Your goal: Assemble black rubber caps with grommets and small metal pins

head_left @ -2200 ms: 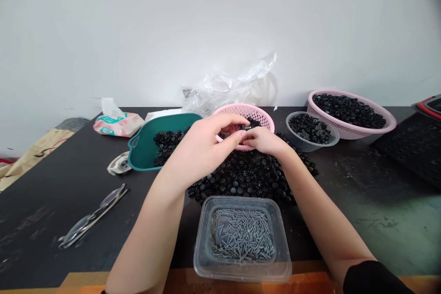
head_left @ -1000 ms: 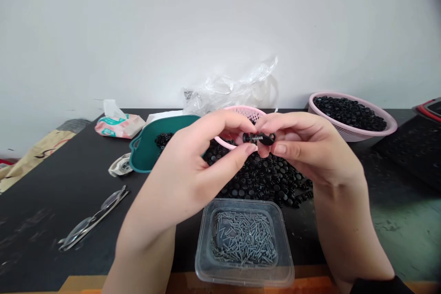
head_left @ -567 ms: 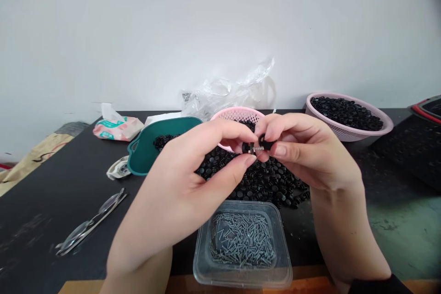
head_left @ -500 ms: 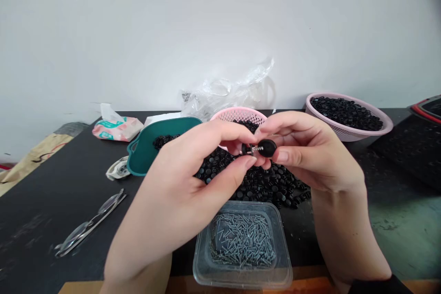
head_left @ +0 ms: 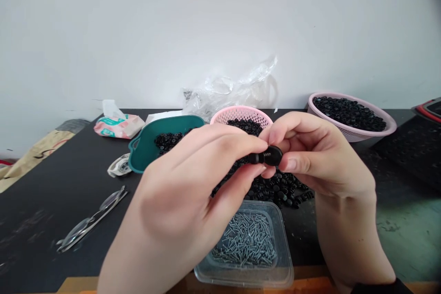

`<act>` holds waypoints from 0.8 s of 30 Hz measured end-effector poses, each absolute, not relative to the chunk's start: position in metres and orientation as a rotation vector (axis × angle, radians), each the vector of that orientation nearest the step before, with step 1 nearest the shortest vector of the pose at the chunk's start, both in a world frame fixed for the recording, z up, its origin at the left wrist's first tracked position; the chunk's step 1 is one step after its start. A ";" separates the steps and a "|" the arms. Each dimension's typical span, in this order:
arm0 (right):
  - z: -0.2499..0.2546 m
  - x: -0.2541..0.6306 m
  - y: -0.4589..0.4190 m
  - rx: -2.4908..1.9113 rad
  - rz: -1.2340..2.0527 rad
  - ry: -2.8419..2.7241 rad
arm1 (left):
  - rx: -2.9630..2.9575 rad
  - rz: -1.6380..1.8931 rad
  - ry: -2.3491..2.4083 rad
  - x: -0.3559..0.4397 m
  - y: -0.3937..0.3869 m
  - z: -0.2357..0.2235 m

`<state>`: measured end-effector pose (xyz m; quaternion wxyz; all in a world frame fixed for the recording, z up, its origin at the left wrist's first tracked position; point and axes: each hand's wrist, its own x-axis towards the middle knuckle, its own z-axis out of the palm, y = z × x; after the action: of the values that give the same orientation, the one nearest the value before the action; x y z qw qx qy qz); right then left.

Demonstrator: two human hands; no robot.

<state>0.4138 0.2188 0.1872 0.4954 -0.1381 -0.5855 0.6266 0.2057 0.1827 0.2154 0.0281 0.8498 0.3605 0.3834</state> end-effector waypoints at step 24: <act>0.188 0.413 0.219 -0.408 1.513 -1.374 | 2.681 1.184 1.156 0.205 0.184 0.211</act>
<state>0.4129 0.2192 0.1881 0.5042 -0.1692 -0.5693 0.6269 0.2054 0.1842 0.2113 -0.0043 0.8510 0.3669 0.3758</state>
